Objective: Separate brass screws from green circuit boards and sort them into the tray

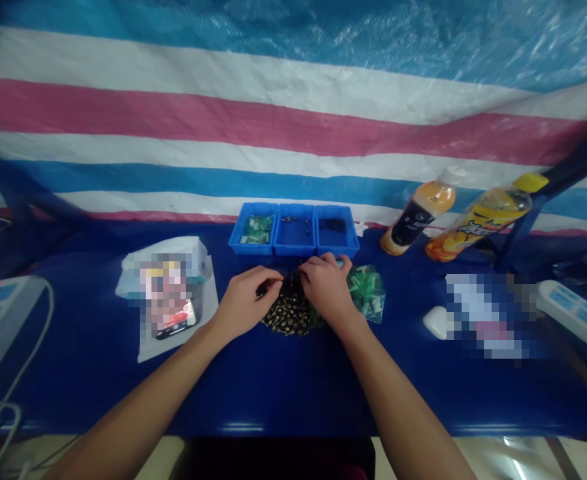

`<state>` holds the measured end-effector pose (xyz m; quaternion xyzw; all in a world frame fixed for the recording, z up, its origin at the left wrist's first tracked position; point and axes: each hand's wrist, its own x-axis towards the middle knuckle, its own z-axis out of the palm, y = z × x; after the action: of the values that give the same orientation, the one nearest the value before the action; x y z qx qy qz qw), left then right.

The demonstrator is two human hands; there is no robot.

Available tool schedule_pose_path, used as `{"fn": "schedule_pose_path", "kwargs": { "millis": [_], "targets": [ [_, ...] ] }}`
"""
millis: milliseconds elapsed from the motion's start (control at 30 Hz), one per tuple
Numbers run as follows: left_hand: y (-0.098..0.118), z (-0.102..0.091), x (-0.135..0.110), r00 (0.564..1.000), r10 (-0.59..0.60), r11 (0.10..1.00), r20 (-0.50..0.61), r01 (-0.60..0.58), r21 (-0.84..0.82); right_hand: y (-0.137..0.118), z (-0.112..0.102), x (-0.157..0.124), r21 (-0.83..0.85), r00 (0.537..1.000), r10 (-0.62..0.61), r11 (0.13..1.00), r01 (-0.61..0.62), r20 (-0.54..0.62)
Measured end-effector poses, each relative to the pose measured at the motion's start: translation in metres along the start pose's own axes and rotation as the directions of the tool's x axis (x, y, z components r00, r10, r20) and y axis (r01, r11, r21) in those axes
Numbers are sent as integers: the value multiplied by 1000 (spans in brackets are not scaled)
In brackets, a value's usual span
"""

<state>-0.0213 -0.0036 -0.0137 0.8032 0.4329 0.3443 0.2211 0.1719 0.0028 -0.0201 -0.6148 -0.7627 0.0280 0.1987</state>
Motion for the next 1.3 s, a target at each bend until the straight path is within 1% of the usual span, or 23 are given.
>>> {"fn": "schedule_pose_path", "kwargs": {
  "millis": [67, 133, 233, 400, 600, 700, 800, 867, 933, 1000, 1033, 1100, 1167, 1300],
  "targets": [
    [0, 0, 0, 1000, -2, 1000, -5, 2, 5, -2, -1, 1, 24, 999, 16, 1000, -15, -41],
    [0, -1, 0, 1000, -10, 1000, -12, 10, 5, -4, -4, 0, 55, 993, 36, 998, -30, -109],
    [2, -4, 1, 999, -27, 1000, -24, 27, -6, -10, -13, -2, 139, 982, 24, 990, 2, -188],
    [5, -9, 3, 999, -40, 997, 12, 41, -70, -23, -26, -9, 298, 973, -81, 943, 145, -216],
    [7, -10, 4, 993, -104, 973, 51, 112, -201, -34, -24, -14, 372, 967, -136, 904, 210, -217],
    [7, -10, 4, 990, -117, 965, 76, 131, -229, -36, -21, -15, 386, 963, -170, 891, 240, -208],
    [7, -11, 4, 987, -126, 962, 97, 146, -231, -35, -19, -15, 380, 971, -159, 900, 216, -177],
    [7, -12, 4, 985, -132, 959, 108, 155, -239, -33, -18, -14, 404, 977, -136, 894, 192, -163],
    [6, -12, 4, 984, -136, 954, 111, 161, -254, -30, -18, -13, 482, 981, -118, 858, 178, -152],
    [6, -11, 3, 984, -138, 949, 112, 163, -268, -29, -19, -12, 574, 984, -101, 801, 168, -147],
    [6, -11, 3, 984, -138, 948, 109, 163, -273, -28, -19, -12, 607, 985, -92, 778, 163, -146],
    [6, -10, 3, 985, -139, 947, 103, 162, -276, -29, -20, -11, 636, 988, -74, 758, 144, -136],
    [6, -10, 2, 985, -144, 948, 92, 164, -272, -29, -20, -11, 640, 994, -49, 761, 102, -99],
    [6, -12, 2, 982, -178, 946, 68, 189, -261, -25, -16, -10, 622, 998, 65, 781, -58, 12]
  ]
}}
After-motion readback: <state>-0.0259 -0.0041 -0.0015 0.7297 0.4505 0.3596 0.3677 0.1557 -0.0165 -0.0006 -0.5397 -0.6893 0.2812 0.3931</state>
